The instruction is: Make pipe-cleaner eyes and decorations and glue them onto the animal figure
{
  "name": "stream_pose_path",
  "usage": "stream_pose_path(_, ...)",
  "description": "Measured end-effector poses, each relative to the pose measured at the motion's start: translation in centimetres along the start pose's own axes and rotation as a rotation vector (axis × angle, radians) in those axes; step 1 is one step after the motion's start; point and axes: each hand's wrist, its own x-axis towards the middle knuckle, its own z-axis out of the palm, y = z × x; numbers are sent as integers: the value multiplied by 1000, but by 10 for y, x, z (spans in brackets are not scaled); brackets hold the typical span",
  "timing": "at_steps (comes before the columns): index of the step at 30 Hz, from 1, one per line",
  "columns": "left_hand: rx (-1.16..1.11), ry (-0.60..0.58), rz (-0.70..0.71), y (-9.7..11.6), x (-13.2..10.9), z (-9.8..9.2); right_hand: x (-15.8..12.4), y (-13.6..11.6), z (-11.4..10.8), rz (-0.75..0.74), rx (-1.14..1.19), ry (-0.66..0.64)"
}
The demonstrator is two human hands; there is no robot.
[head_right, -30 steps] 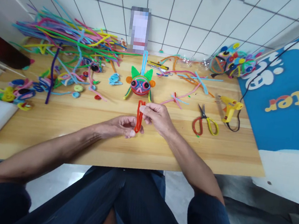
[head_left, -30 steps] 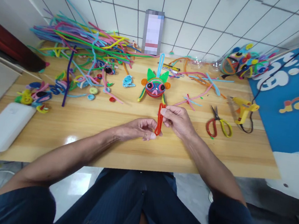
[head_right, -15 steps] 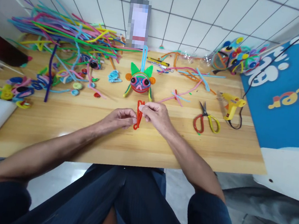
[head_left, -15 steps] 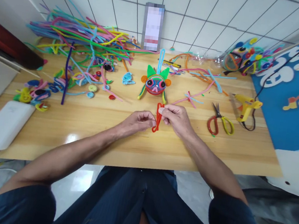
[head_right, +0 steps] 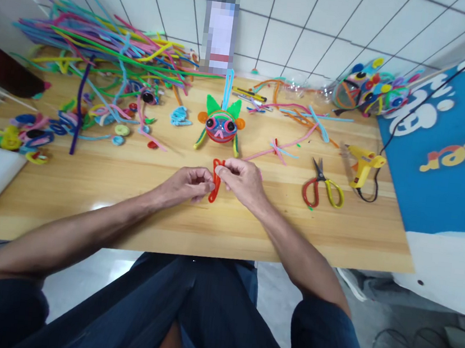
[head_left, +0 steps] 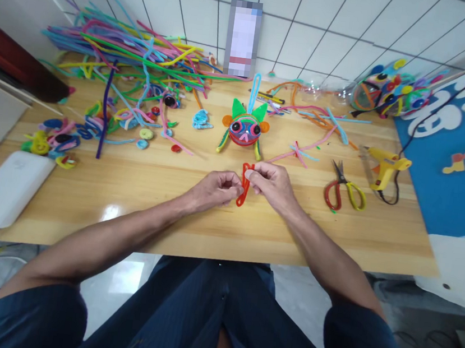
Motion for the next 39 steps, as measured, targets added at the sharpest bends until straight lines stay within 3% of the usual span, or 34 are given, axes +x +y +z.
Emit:
stream_pose_path(16,-7,-147,-25,1,1,-7,-1,1,2,-13,46,108)
stream_pose_path(28,-55,-225,-30,0,1,-7,2,5,3,12,164,105)
stream_pose_path(39,-48,-279,-40,-5,3,-8,2,2,-2,51,131,63)
